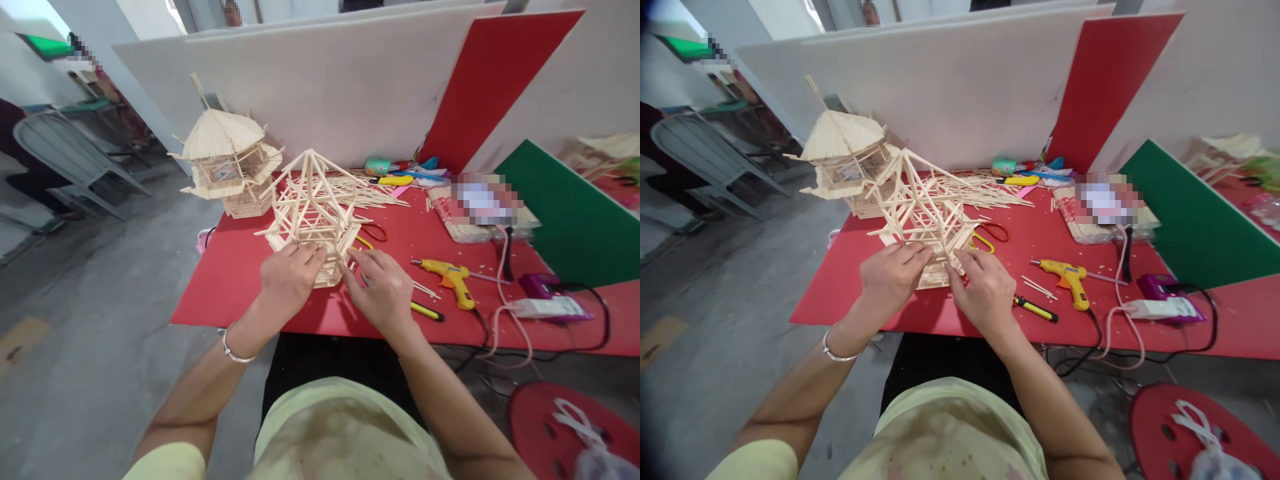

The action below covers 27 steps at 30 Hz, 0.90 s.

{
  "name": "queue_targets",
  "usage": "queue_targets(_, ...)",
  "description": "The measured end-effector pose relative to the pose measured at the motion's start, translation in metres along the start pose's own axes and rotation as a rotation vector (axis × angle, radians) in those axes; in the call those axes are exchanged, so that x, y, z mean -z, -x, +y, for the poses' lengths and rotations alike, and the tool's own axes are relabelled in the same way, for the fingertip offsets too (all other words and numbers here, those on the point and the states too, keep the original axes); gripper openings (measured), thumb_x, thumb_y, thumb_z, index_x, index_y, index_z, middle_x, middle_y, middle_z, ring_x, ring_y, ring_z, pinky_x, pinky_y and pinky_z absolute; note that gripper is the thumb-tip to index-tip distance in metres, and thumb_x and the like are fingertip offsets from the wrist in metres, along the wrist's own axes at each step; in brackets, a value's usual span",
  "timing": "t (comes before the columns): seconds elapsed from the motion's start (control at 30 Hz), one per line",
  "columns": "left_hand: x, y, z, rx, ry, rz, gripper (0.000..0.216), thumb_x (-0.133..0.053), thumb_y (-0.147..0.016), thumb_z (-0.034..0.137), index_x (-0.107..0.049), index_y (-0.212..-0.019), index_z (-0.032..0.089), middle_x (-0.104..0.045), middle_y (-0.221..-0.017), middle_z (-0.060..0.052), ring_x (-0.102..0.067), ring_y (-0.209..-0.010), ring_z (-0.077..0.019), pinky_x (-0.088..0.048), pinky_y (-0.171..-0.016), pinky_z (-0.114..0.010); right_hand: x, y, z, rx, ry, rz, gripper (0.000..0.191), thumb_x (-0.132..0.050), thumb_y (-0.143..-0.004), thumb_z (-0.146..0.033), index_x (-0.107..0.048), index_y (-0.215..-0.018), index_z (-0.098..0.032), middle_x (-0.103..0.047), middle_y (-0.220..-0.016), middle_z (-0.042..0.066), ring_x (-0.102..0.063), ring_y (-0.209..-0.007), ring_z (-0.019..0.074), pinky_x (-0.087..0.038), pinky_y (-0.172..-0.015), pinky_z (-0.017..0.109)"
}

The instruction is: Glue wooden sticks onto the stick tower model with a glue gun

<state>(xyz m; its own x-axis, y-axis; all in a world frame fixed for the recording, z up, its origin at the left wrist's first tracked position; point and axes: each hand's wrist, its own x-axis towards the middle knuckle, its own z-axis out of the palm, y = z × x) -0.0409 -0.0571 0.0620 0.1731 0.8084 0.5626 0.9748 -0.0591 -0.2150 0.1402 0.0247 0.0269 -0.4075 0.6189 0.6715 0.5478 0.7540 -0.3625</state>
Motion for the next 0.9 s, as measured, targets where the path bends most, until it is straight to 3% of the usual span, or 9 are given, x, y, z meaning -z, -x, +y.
queue_targets(0.47,-0.0064,-0.0026,0.0058,0.050,-0.017,-0.051,0.028,-0.046,-0.099,0.018,-0.071,-0.113,0.022,-0.075,-0.103,-0.006,-0.069,-0.090,-0.0192,-0.046,-0.067,-0.030,-0.0091,-0.0015,-0.0075,-0.016,-0.104,-0.062,0.024,-0.054,-0.098,-0.028,-0.076,-0.104,-0.019,-0.074,-0.092,0.007,-0.065,-0.091,0.0164,-0.048,-0.082,0.027)
queue_targets(0.9,-0.0039,-0.0062,0.0061,0.066,0.000,-0.084,0.028,-0.047,-0.098,0.017,-0.072,-0.110,0.021,-0.075,-0.100,-0.006,-0.068,-0.087,-0.0195,-0.044,-0.063,-0.030,-0.0105,0.0012,-0.0068,-0.020,-0.080,-0.076,0.026,-0.053,-0.099,-0.029,-0.075,-0.108,-0.019,-0.072,-0.091,0.007,-0.063,-0.091,0.0162,-0.046,-0.081,0.026)
